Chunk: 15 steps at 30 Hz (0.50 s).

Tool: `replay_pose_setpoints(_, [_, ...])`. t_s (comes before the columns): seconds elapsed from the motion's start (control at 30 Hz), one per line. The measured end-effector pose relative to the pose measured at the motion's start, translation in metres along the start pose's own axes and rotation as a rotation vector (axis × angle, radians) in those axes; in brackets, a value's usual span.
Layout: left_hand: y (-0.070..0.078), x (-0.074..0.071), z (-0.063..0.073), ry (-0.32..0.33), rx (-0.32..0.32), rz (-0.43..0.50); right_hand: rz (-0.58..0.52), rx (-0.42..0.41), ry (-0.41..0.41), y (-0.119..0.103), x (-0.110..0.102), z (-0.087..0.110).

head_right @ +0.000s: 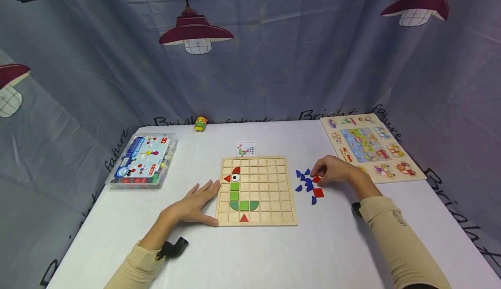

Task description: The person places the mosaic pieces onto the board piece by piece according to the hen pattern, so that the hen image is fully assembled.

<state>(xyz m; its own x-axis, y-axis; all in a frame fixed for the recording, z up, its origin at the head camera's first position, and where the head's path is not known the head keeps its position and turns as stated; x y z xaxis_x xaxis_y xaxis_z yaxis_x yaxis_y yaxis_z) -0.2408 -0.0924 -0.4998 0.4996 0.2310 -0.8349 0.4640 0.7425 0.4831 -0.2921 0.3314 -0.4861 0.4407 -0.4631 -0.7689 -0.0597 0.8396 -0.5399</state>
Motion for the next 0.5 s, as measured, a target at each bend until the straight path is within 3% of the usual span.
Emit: replay_pose_setpoints(0.5, [0.0003, 0.0005, -0.0006, 0.001, 0.000, -0.010, 0.023, -0.001, 0.007, 0.0026, 0.0010, 0.0013])
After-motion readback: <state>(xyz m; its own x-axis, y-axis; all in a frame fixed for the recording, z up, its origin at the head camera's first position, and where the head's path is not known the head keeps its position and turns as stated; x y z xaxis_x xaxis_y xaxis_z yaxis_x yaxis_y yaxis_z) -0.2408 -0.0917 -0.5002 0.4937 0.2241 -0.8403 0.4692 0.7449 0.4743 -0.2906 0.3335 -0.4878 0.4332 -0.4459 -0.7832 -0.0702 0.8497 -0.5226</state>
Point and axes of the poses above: each hand's wrist, its own z-axis away from the middle knuckle, its own x-axis out of the palm, y = z × x, the point moved 6 cm from there along -z, towards the middle knuckle, and after that the axes turned 2 degrees about z, right-handed, at the moved point
